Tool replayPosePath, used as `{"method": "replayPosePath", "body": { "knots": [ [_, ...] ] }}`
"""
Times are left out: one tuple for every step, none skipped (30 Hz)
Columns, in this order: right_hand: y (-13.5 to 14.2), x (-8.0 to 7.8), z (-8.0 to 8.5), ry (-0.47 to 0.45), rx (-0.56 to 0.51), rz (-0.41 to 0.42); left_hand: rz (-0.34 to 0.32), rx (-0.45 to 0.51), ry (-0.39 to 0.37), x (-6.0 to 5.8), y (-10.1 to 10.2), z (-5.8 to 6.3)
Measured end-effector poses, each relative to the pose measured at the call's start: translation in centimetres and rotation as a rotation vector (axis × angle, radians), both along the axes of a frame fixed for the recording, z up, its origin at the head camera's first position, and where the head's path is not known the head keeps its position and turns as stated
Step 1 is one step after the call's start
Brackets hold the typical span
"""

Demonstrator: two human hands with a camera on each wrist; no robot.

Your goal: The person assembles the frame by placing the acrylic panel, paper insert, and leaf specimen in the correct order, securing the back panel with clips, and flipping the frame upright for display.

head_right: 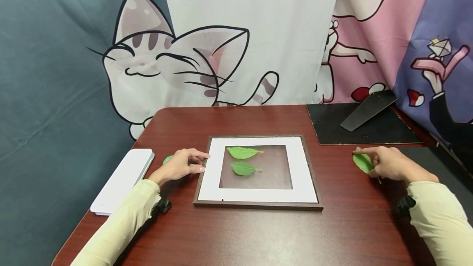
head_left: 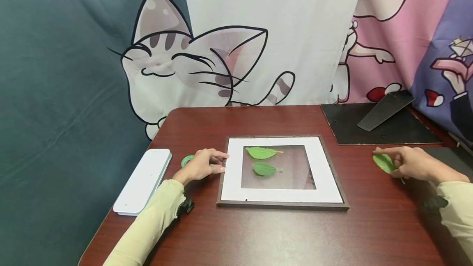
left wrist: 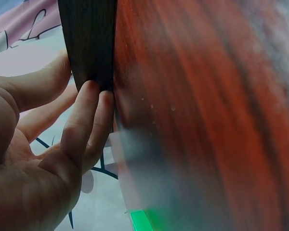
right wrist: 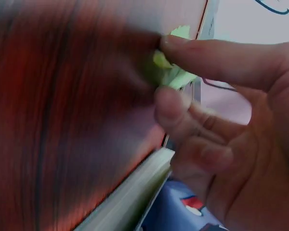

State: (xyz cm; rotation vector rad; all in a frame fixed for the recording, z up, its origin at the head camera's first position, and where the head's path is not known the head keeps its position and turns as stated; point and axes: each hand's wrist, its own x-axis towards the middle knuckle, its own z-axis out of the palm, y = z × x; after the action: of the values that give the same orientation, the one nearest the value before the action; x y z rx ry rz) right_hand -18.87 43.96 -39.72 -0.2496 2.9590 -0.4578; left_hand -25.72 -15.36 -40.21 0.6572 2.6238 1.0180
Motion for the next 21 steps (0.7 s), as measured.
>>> {"method": "replayPosePath", "body": {
  "knots": [
    [-0.3,-0.1,-0.1,0.022,-0.015,0.025,-0.001,-0.004,0.001,0.0,0.0,-0.1],
    [-0.6,-0.2,-0.2,0.046,-0.027,0.047,0.001,-0.006,-0.001,0.0,-0.1,-0.1],
    [-1.0,-0.3,-0.3,0.067,-0.036,0.066,0.001,-0.007,-0.003,0.0,-0.1,-0.1],
    [-1.4,-0.4,-0.4,0.081,-0.041,0.082,0.0,-0.007,-0.004,0.0,-0.1,-0.2],
    [-1.8,-0.5,-0.4,0.094,-0.051,0.093,-0.002,-0.008,-0.004,0.0,-0.1,-0.3],
    [-2.1,-0.6,-0.4,0.106,-0.057,0.105,-0.006,-0.01,0.001,0.0,-0.2,-0.3],
    [-2.5,-0.8,-0.4,0.12,-0.057,0.114,-0.006,-0.01,0.0,-0.1,-0.2,-0.3],
    [-2.9,-0.9,-0.3,0.131,-0.055,0.121,-0.006,-0.009,-0.001,-0.1,-0.1,-0.4],
    [-3.3,-1.0,-0.2,0.143,-0.051,0.127,-0.008,-0.007,-0.002,-0.1,-0.2,-0.4],
    [-3.6,-1.2,-0.1,0.146,-0.049,0.133,-0.008,-0.006,-0.002,-0.1,-0.2,-0.4],
    [-4.0,-1.3,0.1,0.151,-0.052,0.143,-0.009,-0.006,0.001,-0.1,-0.2,-0.3],
    [-4.3,-1.5,0.2,0.156,-0.047,0.152,-0.008,-0.005,0.001,-0.1,-0.1,-0.3],
    [-4.6,-1.7,0.4,0.161,-0.044,0.161,-0.007,-0.006,0.003,-0.1,-0.1,-0.3],
    [-5.0,-1.8,0.6,0.155,-0.051,0.168,-0.005,-0.003,0.0,-0.1,-0.1,-0.2],
    [-5.2,-1.9,0.8,0.15,-0.058,0.178,-0.001,-0.003,-0.002,0.0,-0.1,-0.2],
    [-5.5,-2.1,1.0,0.138,-0.073,0.187,-0.001,-0.003,-0.001,-0.1,-0.1,-0.2],
    [-5.8,-2.2,1.2,0.131,-0.087,0.193,-0.002,-0.003,0.002,0.0,-0.1,-0.1],
    [-6.1,-2.4,1.4,0.129,-0.101,0.197,-0.003,-0.003,0.003,0.0,-0.1,-0.1],
    [-6.3,-2.5,1.6,0.121,-0.119,0.206,-0.003,-0.003,0.003,-0.1,-0.1,-0.1],
    [-6.6,-2.6,1.8,0.112,-0.137,0.212,0.0,-0.001,-0.002,-0.1,-0.1,-0.1],
    [-6.9,-2.8,2.0,0.106,-0.153,0.22,0.0,0.0,-0.001,0.0,-0.1,-0.1]
  ]
}}
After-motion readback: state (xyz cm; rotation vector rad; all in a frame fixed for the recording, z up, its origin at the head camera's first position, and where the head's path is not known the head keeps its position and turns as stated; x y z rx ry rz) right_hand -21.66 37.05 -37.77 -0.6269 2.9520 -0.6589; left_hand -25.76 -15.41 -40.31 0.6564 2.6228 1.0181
